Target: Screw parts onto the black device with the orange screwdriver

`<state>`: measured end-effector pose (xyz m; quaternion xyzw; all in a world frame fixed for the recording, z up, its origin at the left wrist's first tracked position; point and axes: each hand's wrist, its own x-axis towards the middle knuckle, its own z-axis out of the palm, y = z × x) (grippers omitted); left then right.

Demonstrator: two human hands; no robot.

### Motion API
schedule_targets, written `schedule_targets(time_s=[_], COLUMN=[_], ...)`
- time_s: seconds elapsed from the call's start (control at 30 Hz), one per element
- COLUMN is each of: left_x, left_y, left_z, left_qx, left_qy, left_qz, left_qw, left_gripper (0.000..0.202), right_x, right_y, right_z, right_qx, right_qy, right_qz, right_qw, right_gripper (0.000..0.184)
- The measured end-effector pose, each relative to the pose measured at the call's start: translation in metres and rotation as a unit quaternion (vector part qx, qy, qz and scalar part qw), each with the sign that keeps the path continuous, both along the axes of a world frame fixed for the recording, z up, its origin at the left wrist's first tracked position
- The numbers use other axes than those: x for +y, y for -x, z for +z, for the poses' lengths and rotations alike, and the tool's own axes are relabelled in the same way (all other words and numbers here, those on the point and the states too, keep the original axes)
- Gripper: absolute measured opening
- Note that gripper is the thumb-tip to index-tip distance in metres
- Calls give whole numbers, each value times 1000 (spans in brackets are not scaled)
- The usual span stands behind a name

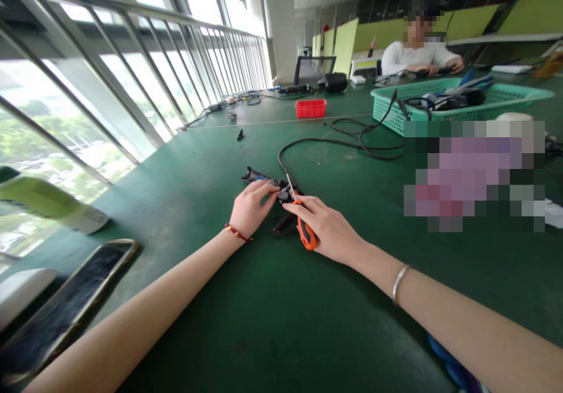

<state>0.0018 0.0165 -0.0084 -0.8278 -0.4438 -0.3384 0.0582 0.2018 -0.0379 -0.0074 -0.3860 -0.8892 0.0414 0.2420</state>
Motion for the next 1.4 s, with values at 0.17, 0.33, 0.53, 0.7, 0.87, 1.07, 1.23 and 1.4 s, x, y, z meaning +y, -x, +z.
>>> schedule_targets(time_s=[0.17,0.33,0.53,0.7,0.87,1.07,1.23,1.4], left_x=[-20,-47,-59,-64,-59,-35,-16,-12], left_y=[-6,-21,-27,-30,-29,-10,2,3], left_z=[11,17,25,23,17,10,3,3], left_qx=[151,239,270,302,301,238,29,-104], left_qy=[-19,57,117,106,72,54,19,-14], left_qz=[59,135,100,104,81,-54,-117,-53], left_qw=[987,960,950,942,948,968,993,993], left_gripper=[21,42,19,17,18,18,17,18], right_x=[1,2,2,2,2,2,2,2], right_y=[-1,-4,-5,-5,-5,-5,-6,-5], right_z=[-1,-1,0,0,1,1,0,0], right_qx=[9,-3,-4,-13,-4,-9,-19,-18], right_qy=[-2,-1,5,14,6,3,13,11], right_qz=[6,13,21,19,19,16,17,24], right_qw=[1000,1000,1000,1000,1000,1000,1000,999], right_gripper=[54,59,66,67,66,63,62,64])
